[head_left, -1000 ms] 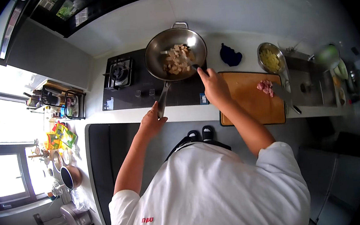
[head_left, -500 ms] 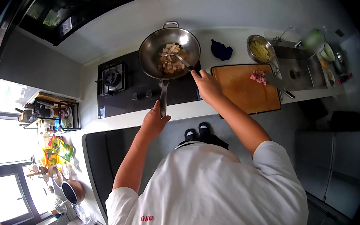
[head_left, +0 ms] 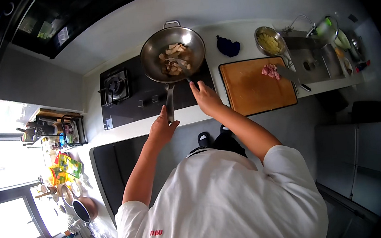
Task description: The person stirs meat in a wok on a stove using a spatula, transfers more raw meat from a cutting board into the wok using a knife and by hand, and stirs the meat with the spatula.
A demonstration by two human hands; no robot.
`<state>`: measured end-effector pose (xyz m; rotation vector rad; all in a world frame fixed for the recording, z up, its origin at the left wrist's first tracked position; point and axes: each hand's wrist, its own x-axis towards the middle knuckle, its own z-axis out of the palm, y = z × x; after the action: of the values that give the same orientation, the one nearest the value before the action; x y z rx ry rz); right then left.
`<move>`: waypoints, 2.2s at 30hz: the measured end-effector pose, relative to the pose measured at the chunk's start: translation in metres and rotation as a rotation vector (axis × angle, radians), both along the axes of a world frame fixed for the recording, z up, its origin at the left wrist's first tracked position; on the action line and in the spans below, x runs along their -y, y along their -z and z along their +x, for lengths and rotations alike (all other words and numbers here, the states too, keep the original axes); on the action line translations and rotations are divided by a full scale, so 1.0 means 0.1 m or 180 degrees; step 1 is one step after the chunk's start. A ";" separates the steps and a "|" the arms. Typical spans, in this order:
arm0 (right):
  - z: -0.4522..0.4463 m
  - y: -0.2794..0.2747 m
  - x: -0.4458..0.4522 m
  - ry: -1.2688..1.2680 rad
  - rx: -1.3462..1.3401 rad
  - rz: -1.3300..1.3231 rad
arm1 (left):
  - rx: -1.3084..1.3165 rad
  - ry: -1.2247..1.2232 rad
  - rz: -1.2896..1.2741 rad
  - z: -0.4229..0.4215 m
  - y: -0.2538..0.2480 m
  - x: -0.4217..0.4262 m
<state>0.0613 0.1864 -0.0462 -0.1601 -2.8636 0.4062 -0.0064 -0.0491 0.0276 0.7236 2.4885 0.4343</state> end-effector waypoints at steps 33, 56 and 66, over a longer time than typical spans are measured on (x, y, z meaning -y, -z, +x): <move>3.37 1.02 -4.59 0.1338 0.0142 -0.0823 | 0.0458 0.0476 -0.0247 1.20 1.13 -5.11; 2.43 1.25 -3.74 0.1889 0.0771 -0.4413 | 0.0360 0.0420 0.0994 1.17 1.85 -5.38; 2.07 0.65 -3.51 0.1218 0.1081 -0.4545 | 0.0009 -0.0356 0.1212 1.04 1.35 -4.72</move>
<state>0.2683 0.5375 -0.1112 -1.0245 -2.0827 2.3306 0.0979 0.4230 -0.1069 0.7249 2.4778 0.9674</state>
